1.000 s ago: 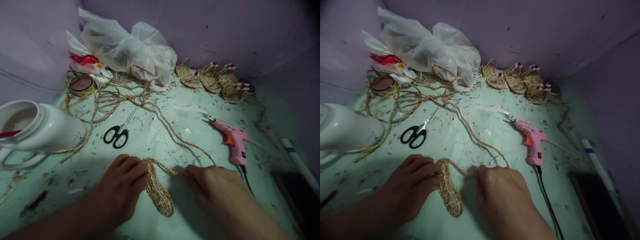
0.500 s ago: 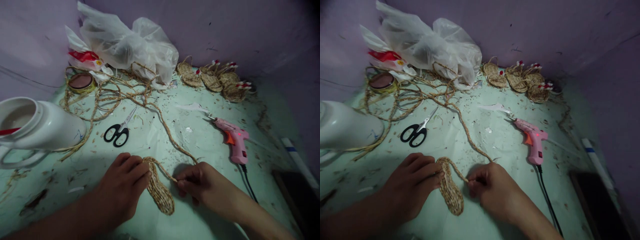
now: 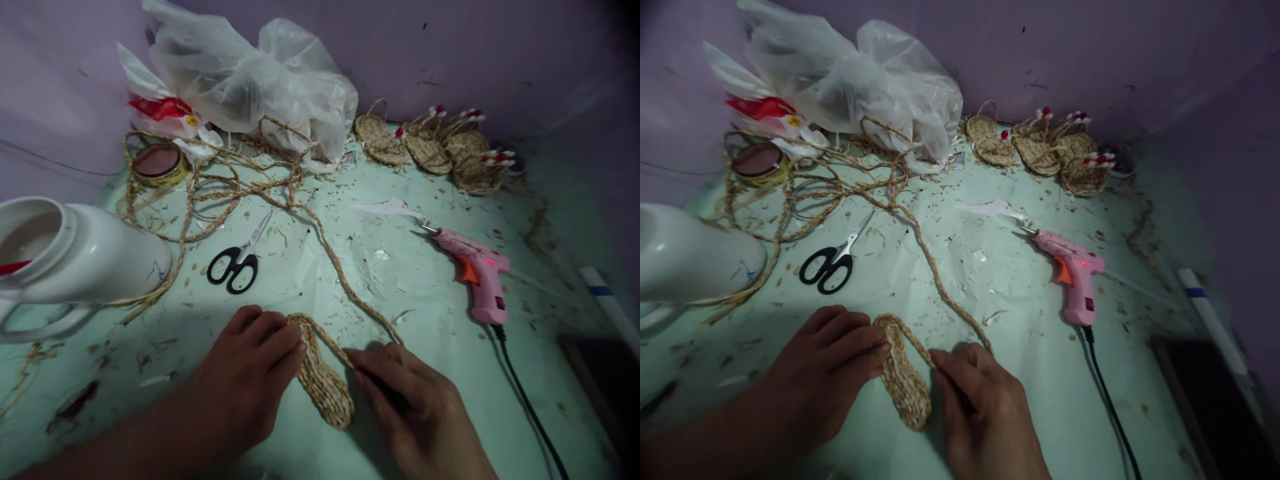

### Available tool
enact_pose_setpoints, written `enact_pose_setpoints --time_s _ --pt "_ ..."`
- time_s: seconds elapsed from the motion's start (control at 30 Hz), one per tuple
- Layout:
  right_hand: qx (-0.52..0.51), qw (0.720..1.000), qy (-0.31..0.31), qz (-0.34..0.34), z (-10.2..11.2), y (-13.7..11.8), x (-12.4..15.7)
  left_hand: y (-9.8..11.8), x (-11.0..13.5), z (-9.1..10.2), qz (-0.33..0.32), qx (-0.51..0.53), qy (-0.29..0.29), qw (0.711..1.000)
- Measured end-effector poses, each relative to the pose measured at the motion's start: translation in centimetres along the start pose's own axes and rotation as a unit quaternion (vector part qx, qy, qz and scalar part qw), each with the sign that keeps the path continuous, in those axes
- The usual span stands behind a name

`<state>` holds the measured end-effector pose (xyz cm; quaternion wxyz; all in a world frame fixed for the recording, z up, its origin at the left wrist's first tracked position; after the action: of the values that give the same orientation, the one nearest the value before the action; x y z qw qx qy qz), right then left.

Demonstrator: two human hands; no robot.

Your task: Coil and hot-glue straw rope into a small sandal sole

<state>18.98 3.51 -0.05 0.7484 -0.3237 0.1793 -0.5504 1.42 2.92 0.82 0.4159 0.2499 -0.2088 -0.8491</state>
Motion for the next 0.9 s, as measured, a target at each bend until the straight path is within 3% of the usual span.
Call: enact_pose_setpoints --time_s 0.13,0.27,0.4,0.6,0.77,0.9 --pt "0.014 1.000 -0.016 0.023 -0.1 -0.2 0.1 0.0 -0.1 -0.1 0.009 -0.005 -0.011 1.000" --pt "0.072 0.992 -0.083 0.067 -0.1 -0.7 -0.1 0.1 -0.1 0.0 0.018 -0.012 -0.033 0.999" --pt "0.066 0.988 -0.129 0.060 0.0 -1.0 -0.2 0.2 -0.1 0.1 0.038 -0.016 -0.026 0.999" --pt "0.021 0.991 -0.123 0.053 -0.2 -1.1 -0.2 0.4 -0.2 0.3 0.036 -0.037 0.006 0.999" --pt "0.022 0.992 -0.111 0.056 -0.3 -0.9 -0.4 0.2 -0.6 0.2 0.026 -0.010 -0.010 1.000" --pt "0.044 0.988 -0.136 0.065 -0.3 -1.0 -0.6 0.2 -0.7 -0.3 0.021 0.001 -0.007 1.000"
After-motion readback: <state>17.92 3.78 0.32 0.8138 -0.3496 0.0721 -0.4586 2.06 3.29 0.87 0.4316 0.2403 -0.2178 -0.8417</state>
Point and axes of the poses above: each hand's wrist, its own x-axis away from the middle knuckle, its own z-axis out of the back of the hand, y = z × x, the point moved 5 cm from there along -x, towards the middle knuckle, and after that the axes turned 12 degrees about x, right-handed, at the moved point
